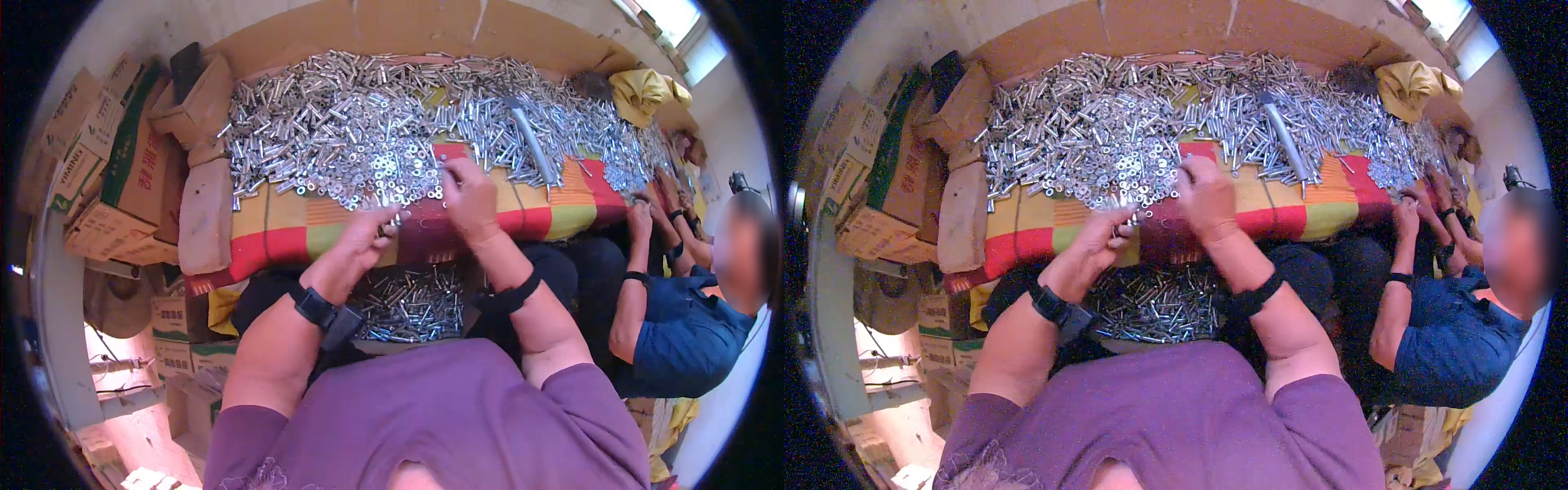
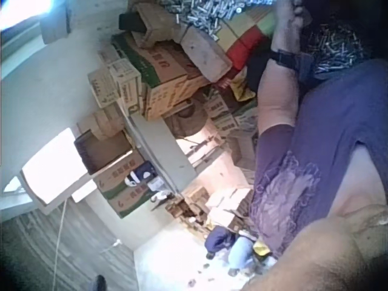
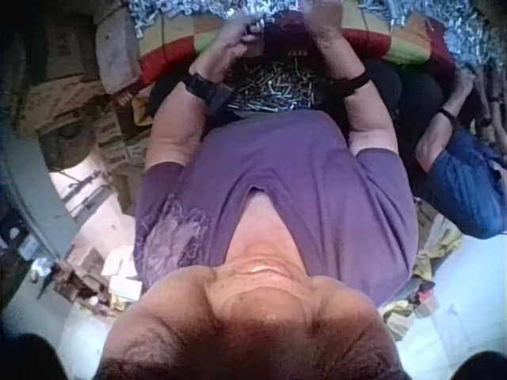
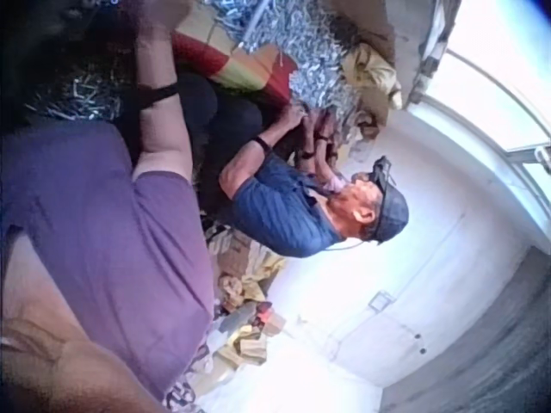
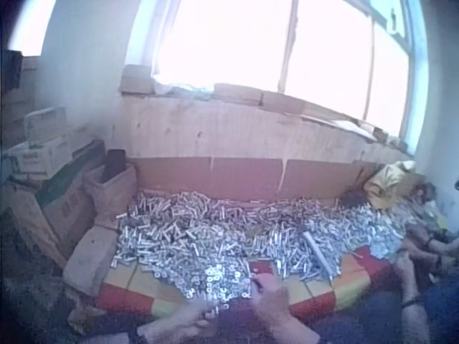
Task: Assembling bolts with nuts and washers by hand.
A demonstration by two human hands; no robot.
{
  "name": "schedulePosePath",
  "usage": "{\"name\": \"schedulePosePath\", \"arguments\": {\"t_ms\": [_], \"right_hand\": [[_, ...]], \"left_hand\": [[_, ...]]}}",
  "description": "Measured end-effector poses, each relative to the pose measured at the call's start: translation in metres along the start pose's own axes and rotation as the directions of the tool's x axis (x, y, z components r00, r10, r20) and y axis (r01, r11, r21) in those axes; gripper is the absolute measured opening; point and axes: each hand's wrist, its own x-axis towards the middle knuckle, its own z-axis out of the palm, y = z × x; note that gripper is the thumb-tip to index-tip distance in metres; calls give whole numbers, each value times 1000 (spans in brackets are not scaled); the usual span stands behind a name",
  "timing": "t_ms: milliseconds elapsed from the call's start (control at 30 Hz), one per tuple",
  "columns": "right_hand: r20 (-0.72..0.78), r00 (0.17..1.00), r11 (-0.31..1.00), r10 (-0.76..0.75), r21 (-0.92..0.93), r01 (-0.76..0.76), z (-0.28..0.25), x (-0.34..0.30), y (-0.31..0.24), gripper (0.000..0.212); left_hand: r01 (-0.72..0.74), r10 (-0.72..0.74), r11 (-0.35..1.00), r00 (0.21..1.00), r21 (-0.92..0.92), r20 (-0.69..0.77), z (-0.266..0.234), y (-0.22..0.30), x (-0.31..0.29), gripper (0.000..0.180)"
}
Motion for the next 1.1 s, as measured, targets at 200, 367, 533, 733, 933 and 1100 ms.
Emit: {"name": "schedulePosePath", "arguments": {"t_ms": [200,367,533,733,933,1100], "right_hand": [[283,867,901,410,-271,-338,-12,-6,56,14],[346,876,915,337,-338,-219,6,-7,63,17],[375,891,947,254,-284,-150,2,0,56,16],[342,927,986,155,-1,-164,16,8,39,11],[424,902,983,82,-182,-3,30,6,38,13],[447,889,955,99,-293,41,32,7,32,14]], "left_hand": [[-175,210,958,967,225,-143,25,26,1,16],[-195,229,960,960,201,-163,22,27,21,14],[-148,277,856,940,496,-197,20,34,20,12],[-202,294,796,953,570,-71,20,24,9,13],[-186,439,571,892,800,-105,23,22,14,18],[-392,656,500,754,772,-43,-13,21,29,25]]}}
